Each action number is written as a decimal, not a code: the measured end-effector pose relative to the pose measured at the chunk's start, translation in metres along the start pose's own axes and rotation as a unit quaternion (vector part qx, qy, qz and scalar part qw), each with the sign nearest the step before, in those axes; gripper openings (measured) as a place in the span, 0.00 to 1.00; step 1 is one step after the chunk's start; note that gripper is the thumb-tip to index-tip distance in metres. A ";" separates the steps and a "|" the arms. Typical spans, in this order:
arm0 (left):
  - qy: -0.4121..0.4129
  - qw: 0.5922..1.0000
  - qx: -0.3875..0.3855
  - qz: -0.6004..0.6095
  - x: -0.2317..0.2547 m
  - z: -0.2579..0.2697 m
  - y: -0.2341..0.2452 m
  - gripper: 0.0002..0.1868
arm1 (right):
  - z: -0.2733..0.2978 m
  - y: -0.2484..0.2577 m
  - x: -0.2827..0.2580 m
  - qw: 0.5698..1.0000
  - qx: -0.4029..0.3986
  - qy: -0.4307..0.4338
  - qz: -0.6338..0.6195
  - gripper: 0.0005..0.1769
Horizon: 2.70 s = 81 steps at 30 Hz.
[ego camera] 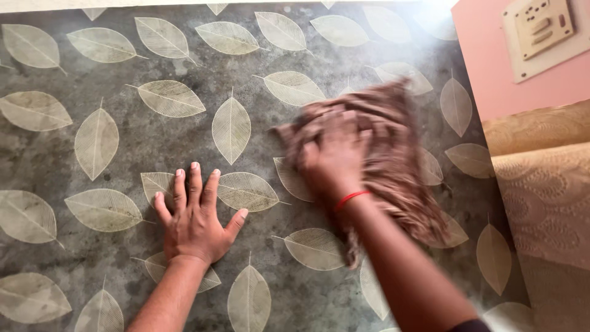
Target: The person wipes a table with a cloth. They hold a spray bottle in one hand and move the cloth across the table surface with the other, cleaning different sections of the leaf-patterned tabletop.
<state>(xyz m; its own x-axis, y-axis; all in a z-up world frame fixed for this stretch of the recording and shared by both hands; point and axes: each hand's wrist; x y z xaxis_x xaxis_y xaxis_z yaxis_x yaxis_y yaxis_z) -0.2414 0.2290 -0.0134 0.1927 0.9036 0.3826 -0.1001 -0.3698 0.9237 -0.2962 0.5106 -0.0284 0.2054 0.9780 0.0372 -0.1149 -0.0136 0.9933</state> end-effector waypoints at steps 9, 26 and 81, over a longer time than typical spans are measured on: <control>-0.010 0.999 0.043 0.009 -0.007 0.001 -0.006 0.46 | 0.137 0.023 0.015 0.961 0.069 0.228 -0.142 0.43; -0.025 0.997 0.068 0.006 -0.013 0.003 -0.015 0.35 | -0.015 0.007 0.019 0.997 0.044 -0.002 0.057 0.48; -0.006 0.999 0.045 0.011 -0.007 0.005 -0.010 0.38 | 0.195 0.020 0.049 0.967 0.016 0.229 -0.114 0.43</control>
<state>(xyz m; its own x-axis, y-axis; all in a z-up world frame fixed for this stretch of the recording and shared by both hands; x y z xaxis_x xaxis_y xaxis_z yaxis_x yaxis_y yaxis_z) -0.2368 0.2248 -0.0250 0.2027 0.8931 0.4017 -0.0163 -0.4071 0.9133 -0.0984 0.5174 0.0143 -0.2314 0.9458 -0.2279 -0.0853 0.2136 0.9732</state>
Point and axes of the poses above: each hand's wrist, its own z-axis away from the middle knuckle, its own y-axis out of the back of the hand, x = y × z, and after that the axes turned 12 degrees about z, right-handed
